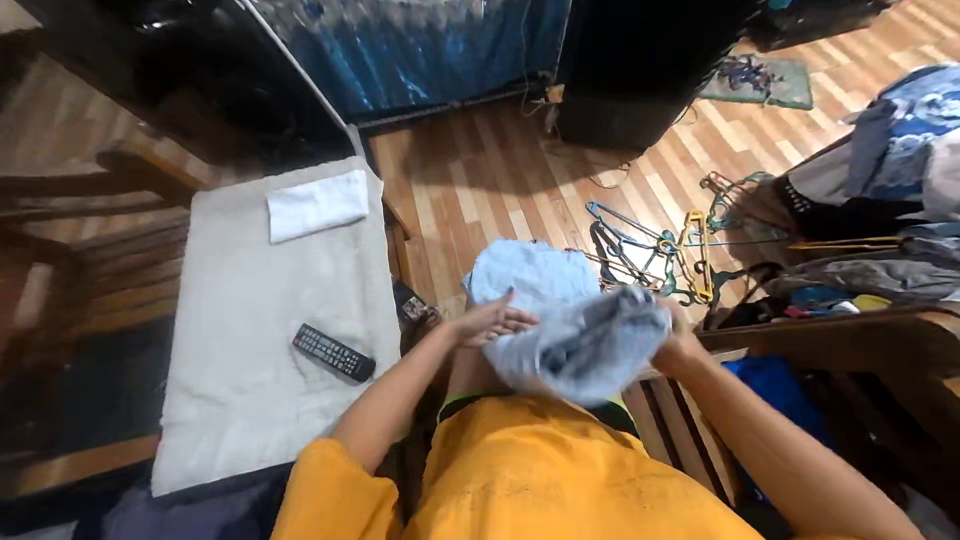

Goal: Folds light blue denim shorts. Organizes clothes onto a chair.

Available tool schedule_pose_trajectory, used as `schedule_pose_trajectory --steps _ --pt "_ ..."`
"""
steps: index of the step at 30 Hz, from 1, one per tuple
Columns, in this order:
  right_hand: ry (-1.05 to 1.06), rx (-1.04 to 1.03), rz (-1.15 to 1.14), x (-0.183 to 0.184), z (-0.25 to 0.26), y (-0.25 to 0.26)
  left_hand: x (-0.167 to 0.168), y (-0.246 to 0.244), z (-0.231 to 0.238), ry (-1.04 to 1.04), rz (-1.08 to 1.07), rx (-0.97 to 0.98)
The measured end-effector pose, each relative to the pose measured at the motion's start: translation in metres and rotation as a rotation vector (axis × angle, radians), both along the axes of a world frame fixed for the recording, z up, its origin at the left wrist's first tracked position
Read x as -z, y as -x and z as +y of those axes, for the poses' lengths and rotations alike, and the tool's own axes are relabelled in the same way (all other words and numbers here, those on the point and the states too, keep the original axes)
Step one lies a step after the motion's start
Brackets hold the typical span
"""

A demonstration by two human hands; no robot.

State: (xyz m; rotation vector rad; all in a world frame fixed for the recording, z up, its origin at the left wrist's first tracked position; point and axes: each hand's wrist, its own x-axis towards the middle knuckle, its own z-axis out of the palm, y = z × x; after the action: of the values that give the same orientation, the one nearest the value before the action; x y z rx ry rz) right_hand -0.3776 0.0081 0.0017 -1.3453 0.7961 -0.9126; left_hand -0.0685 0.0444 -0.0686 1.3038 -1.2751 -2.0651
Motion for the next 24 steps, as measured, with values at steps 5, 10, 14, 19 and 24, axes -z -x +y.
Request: schedule_pose_trajectory --steps 5,10,14,19,24 --pt "-0.456 0.308 0.255 0.080 -0.086 -0.045 0.025 -0.030 0.009 -0.054 -0.047 -0.426" --pt "-0.346 0.159 0.482 0.115 -0.051 -0.037 0.048 -0.001 0.026 0.408 -0.801 -0.399" --pt "-0.273 0.205 0.497 0.113 0.015 -0.020 0.052 0.018 0.084 0.426 -0.995 -0.359" --pt "0.264 0.409 0.536 0.130 0.047 -0.016 0.078 0.033 0.104 0.784 -1.126 -0.485" --pt "0.280 0.358 0.827 0.123 0.024 -0.019 0.050 0.032 0.074 0.447 -1.171 -0.299"
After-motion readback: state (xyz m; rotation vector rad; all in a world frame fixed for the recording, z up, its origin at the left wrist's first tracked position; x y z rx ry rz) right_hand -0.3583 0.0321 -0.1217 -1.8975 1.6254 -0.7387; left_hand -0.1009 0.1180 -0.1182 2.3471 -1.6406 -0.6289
